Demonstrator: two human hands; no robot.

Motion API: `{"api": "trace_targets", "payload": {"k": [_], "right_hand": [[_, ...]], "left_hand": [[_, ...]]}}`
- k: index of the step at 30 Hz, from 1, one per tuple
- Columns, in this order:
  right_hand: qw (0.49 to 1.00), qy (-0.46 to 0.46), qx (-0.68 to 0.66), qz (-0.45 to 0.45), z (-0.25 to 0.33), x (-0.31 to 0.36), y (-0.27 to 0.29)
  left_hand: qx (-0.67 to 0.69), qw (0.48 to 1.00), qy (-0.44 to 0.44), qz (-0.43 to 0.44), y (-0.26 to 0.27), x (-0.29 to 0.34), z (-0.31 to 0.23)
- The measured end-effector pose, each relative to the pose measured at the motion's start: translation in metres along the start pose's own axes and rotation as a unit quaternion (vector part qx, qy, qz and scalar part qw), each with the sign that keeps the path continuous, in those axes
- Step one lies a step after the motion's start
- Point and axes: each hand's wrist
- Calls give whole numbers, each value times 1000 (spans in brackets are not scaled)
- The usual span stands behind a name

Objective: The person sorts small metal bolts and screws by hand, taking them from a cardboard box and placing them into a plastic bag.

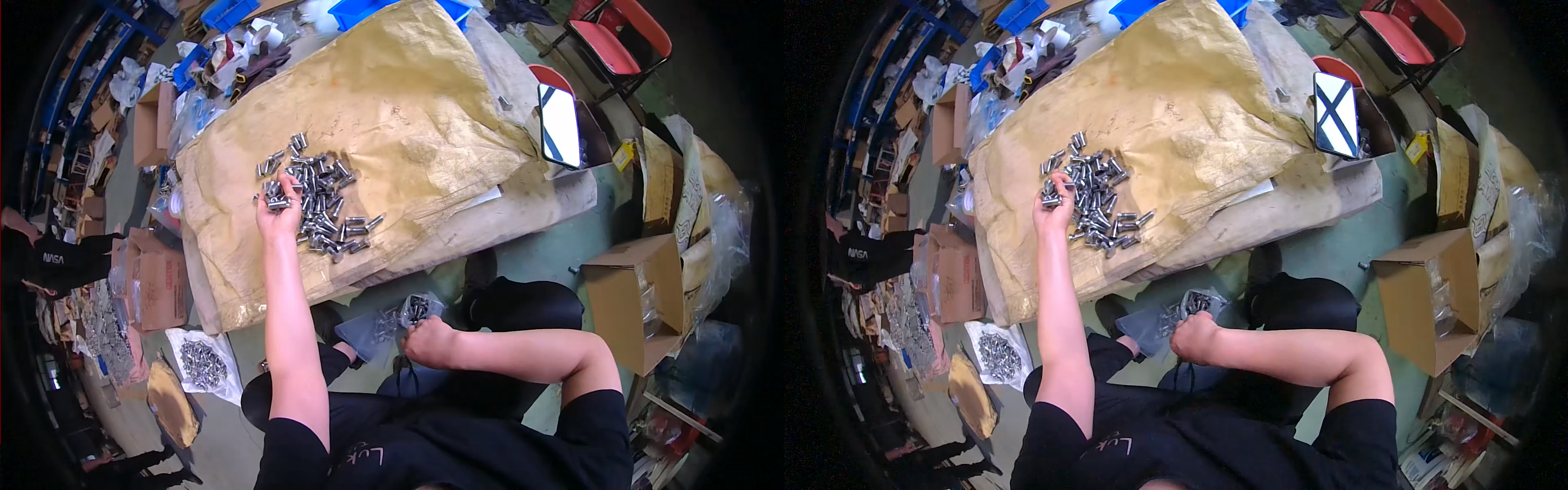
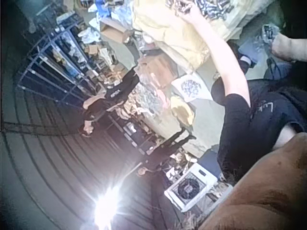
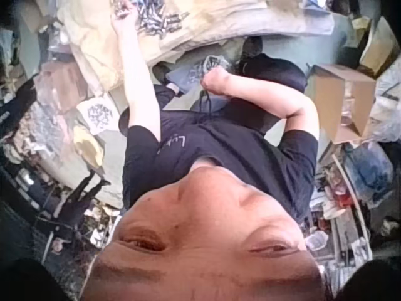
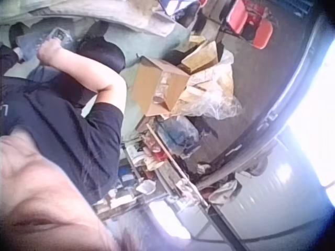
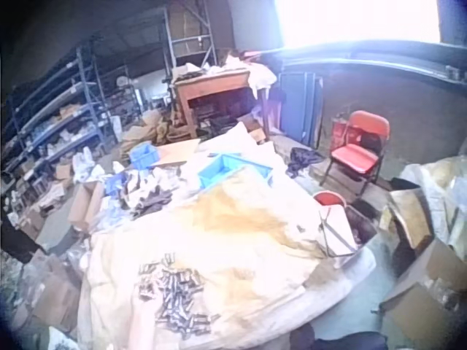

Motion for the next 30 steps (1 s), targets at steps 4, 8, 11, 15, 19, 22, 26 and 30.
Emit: {"api": "trace_targets", "payload": {"k": [4,8,11,15,19,22,26,30], "right_hand": [[997,26,45,-64,-3,0,-4],[999,5,20,-30,-2,0,1],[1000,-11,-3,-8,-3,0,2],[1000,-10,-2,-7,-3,-3,0],[1000,-2,0,-2,-3,-5,1],[1000,-2,0,5,-3,-7,-3],[997,16,44,-57,-5,-4,-8],[998,18,45,-41,-3,-4,0]], "left_hand": [[0,999,36,-30,8,-6,5],[-83,996,2,-16,9,-7,2],[-94,994,52,25,8,3,4],[-114,987,87,69,11,5,-1],[-48,988,144,27,7,9,-8],[-86,994,68,5,4,6,-9],[-83,995,43,27,5,10,5],[-117,993,6,25,10,6,-2]]}}
Point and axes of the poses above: each hand's wrist, its own x-axis away from the middle knuckle, its own y-axis out of the back of the hand, z = x × y, and after that the axes turned 3 degrees about z, right-handed
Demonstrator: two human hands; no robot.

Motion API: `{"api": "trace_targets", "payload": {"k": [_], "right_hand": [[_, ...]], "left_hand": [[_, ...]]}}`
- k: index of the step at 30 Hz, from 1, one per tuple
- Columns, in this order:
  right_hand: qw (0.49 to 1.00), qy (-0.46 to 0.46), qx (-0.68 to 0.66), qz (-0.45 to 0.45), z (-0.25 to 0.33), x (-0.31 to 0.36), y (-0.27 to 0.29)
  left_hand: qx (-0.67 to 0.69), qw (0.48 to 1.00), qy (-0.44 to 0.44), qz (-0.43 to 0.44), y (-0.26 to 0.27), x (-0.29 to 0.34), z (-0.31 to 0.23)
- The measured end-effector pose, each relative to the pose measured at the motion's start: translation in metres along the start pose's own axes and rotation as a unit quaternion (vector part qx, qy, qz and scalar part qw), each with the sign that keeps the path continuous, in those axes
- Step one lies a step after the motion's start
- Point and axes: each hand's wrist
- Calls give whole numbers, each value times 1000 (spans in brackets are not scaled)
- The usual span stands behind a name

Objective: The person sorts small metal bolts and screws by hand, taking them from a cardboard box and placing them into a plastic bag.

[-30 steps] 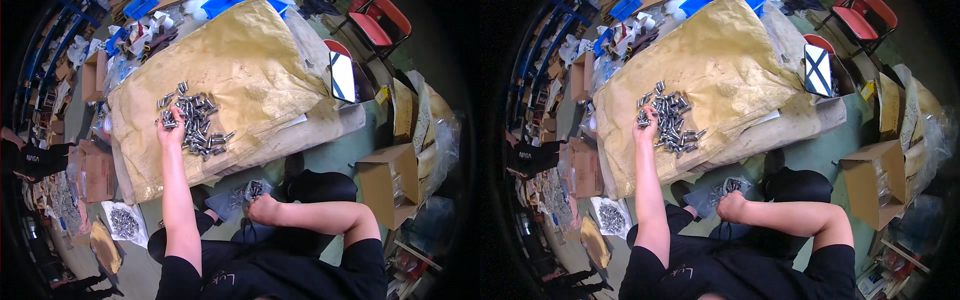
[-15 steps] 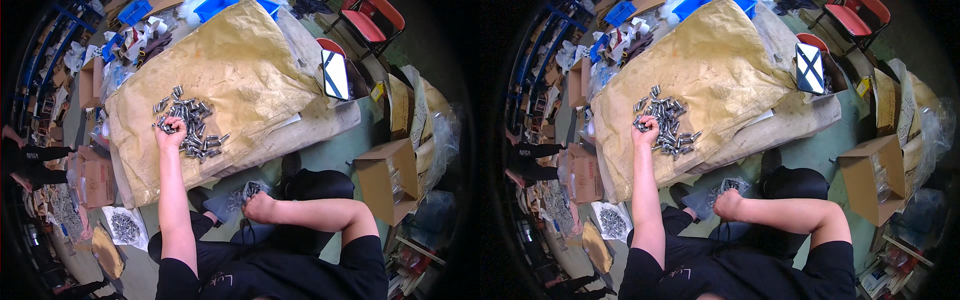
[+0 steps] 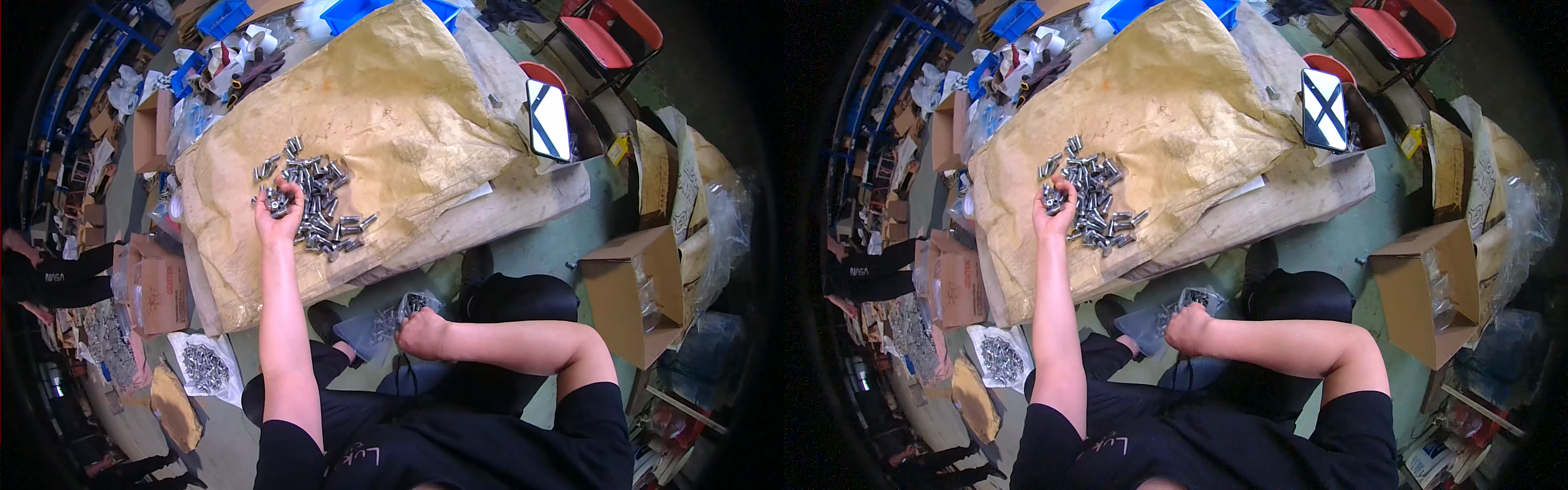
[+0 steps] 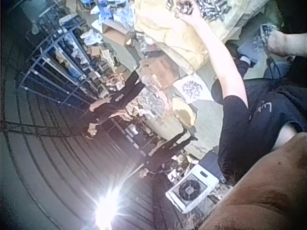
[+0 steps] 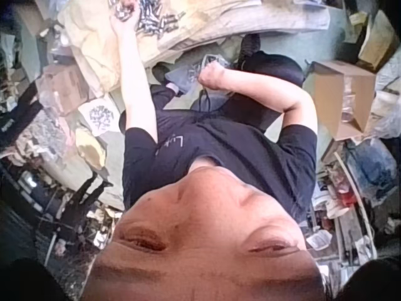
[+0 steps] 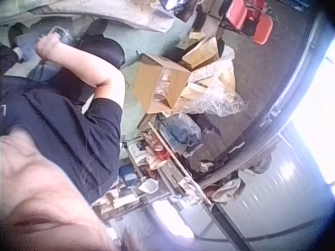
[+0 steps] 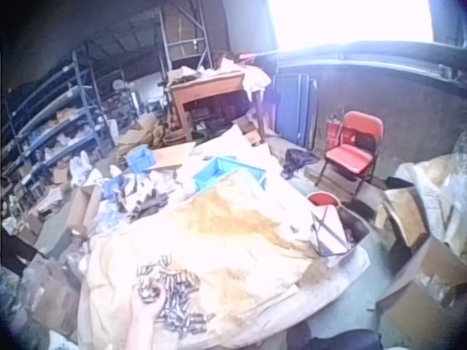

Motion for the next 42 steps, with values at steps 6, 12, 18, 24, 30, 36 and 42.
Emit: {"api": "trace_targets", "payload": {"k": [6,12,18,24,30,36,42], "right_hand": [[999,-18,-24,28,0,-5,4],[999,-10,6,-44,-8,-3,19],[813,-11,-557,-167,1,-10,70],[661,76,-709,-235,43,-12,61],[579,139,-757,-269,75,-14,49],[762,132,-423,-473,86,-1,50],[757,147,-378,-513,92,1,46]], "left_hand": [[-40,998,44,32,5,21,-5],[-123,976,136,114,-2,127,32],[-193,969,125,87,23,220,60],[-204,974,77,66,46,266,70],[-298,952,-60,-15,54,293,84],[-344,932,-112,-18,58,305,98],[-373,895,-244,-25,65,301,115]]}}
Point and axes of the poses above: each hand's wrist, its own x-axis away from the middle knuckle, its own y-axis out of the back of the hand, z = x × y, and after that the axes turned 3 degrees about z, right-handed
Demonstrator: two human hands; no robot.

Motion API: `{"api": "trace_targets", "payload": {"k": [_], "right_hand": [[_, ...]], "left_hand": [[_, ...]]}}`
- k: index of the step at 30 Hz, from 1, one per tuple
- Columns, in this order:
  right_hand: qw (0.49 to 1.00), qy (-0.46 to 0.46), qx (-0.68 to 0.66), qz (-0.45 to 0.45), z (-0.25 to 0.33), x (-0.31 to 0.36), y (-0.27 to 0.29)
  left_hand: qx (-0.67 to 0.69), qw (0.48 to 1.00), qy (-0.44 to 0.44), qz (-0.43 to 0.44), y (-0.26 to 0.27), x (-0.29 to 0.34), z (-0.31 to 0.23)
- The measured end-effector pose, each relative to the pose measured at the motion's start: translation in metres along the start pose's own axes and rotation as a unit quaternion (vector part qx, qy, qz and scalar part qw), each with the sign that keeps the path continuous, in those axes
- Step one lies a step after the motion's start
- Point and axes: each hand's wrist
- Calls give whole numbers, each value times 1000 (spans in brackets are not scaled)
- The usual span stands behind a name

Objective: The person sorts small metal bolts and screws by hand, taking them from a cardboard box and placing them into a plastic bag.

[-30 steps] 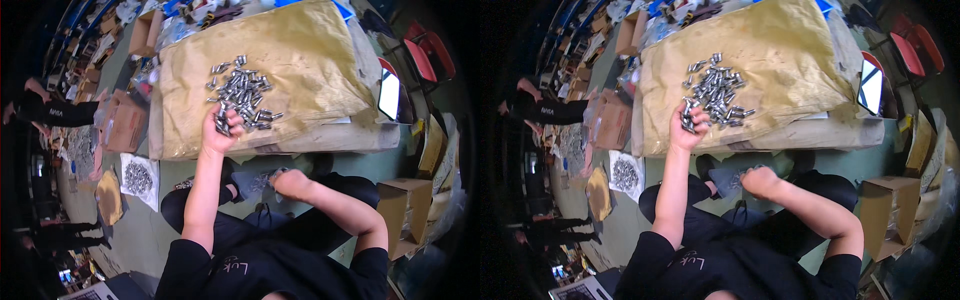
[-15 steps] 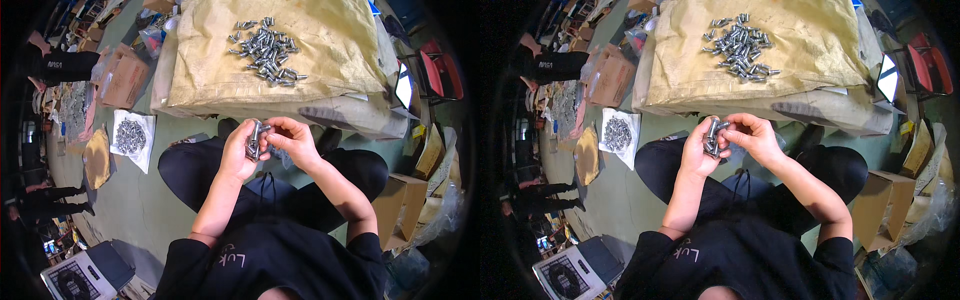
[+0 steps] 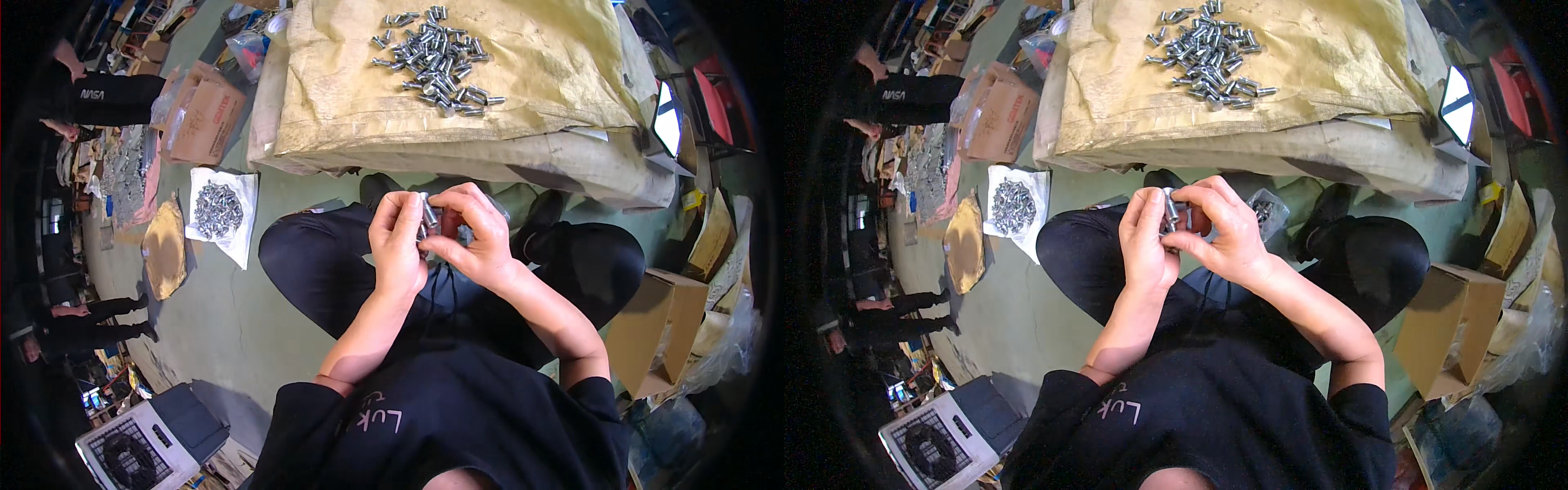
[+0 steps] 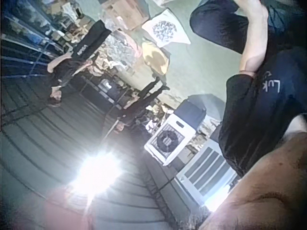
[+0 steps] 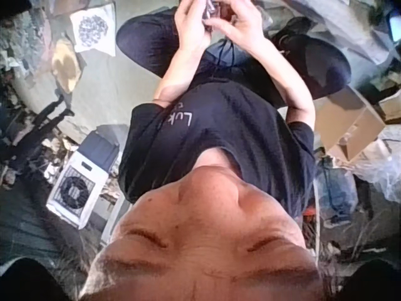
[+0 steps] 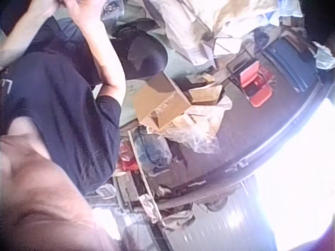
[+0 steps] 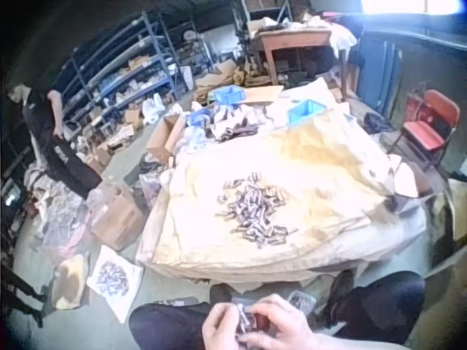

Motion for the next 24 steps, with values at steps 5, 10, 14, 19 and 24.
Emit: {"api": "trace_targets", "payload": {"k": [5,10,14,19,24], "right_hand": [[968,-158,-189,-42,-6,9,5],[849,-261,-455,-61,-10,12,6],[808,-302,-503,-55,-9,11,7],[813,-298,-498,-45,-12,13,7],[898,-199,-391,-28,-12,12,5]], "left_hand": [[-27,999,26,32,-4,6,-1],[26,992,84,94,5,5,-6],[-20,994,80,76,8,5,-9],[-62,995,49,60,7,4,-8],[-101,991,-5,85,10,6,-6]]}}
Point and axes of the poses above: each hand's wrist, its own x-axis away from the middle knuckle, its own y-axis out of the back of the hand, z = x × y, and after that the axes turned 3 degrees about z, right-handed
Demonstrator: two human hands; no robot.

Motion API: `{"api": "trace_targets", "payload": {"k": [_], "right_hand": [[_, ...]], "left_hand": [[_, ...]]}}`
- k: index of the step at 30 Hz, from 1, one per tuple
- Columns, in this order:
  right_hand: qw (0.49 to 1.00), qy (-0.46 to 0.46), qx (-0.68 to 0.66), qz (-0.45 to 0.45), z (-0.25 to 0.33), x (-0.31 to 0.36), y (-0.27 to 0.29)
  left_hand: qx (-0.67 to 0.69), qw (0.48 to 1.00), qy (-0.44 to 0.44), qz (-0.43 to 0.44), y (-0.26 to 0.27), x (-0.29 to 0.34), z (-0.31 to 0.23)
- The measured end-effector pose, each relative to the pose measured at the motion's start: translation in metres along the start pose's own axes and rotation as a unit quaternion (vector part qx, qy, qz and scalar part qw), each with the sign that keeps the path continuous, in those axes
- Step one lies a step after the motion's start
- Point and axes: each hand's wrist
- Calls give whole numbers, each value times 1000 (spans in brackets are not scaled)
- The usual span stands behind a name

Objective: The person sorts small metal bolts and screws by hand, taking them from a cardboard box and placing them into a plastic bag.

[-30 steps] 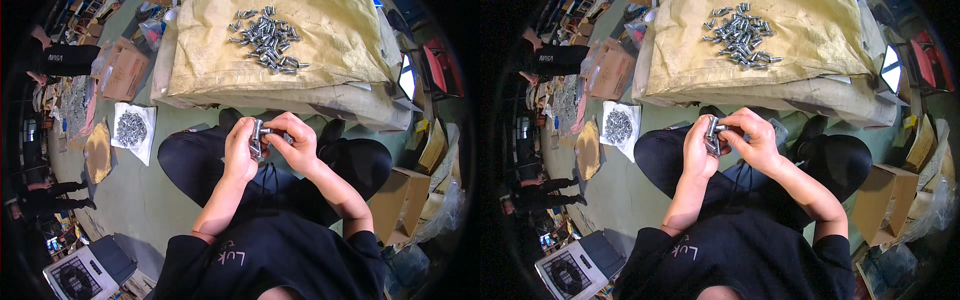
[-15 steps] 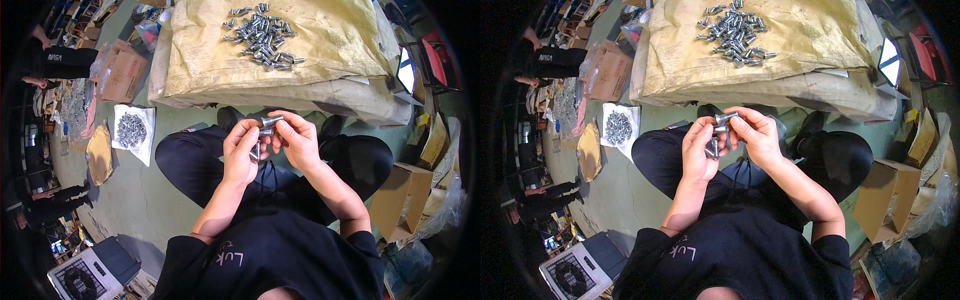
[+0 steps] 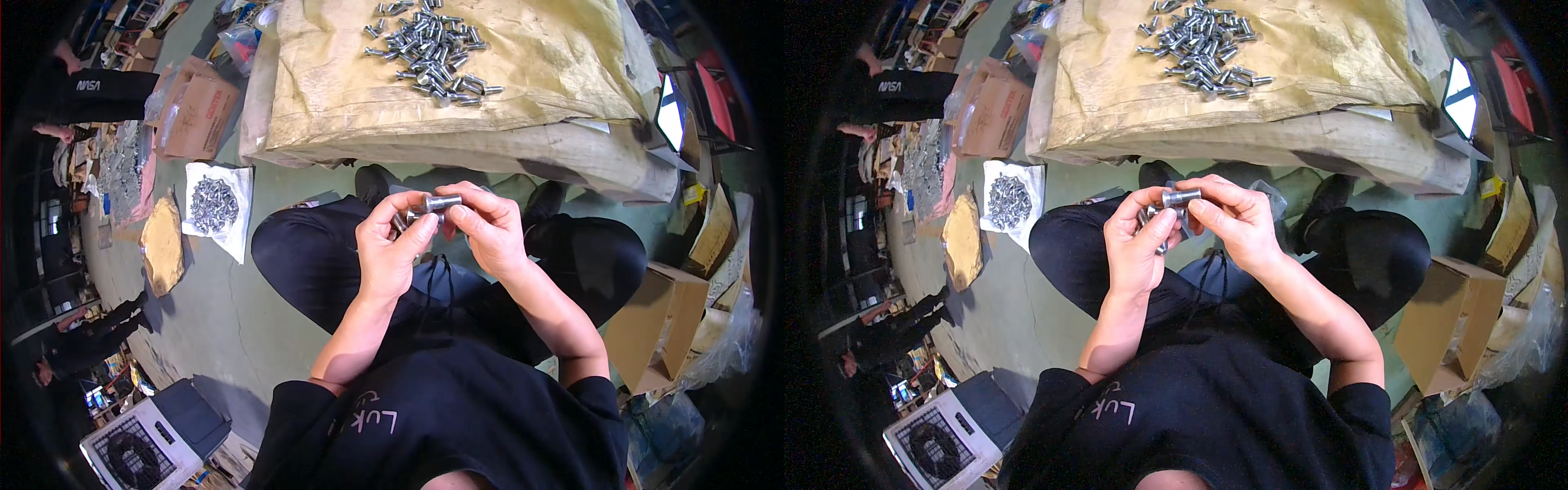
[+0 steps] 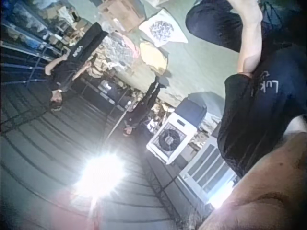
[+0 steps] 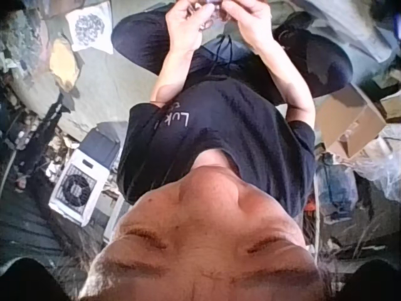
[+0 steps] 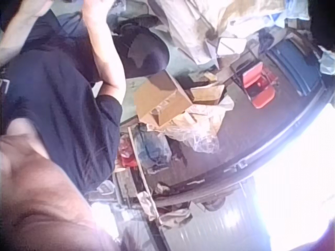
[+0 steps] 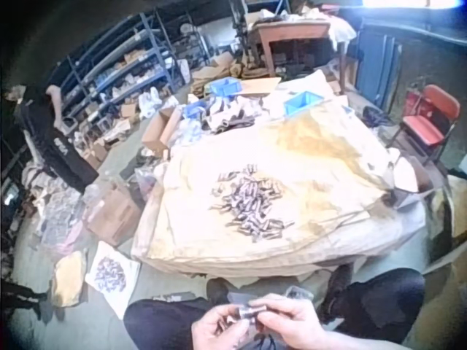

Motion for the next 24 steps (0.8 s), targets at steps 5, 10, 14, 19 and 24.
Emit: {"api": "trace_targets", "payload": {"k": [5,10,14,19,24], "right_hand": [[994,-75,-83,-11,0,3,3],[925,-246,-291,4,-2,3,5],[909,-278,-309,-33,4,1,-3],[935,-216,-282,-9,2,3,4],[975,-113,-189,-8,7,4,2]], "left_hand": [[-198,973,-115,-21,-11,3,-9],[-202,975,-93,-2,-15,8,-9],[-294,949,-112,-5,-10,7,-7],[-199,976,-89,-16,-18,7,-14],[-232,966,-114,-13,-11,8,-15]]}}
Point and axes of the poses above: each hand's wrist, its own x-axis away from the middle knuckle, its own y-axis out of the back of the hand, z = x × y, and after that the axes turned 3 degrees about z, right-handed
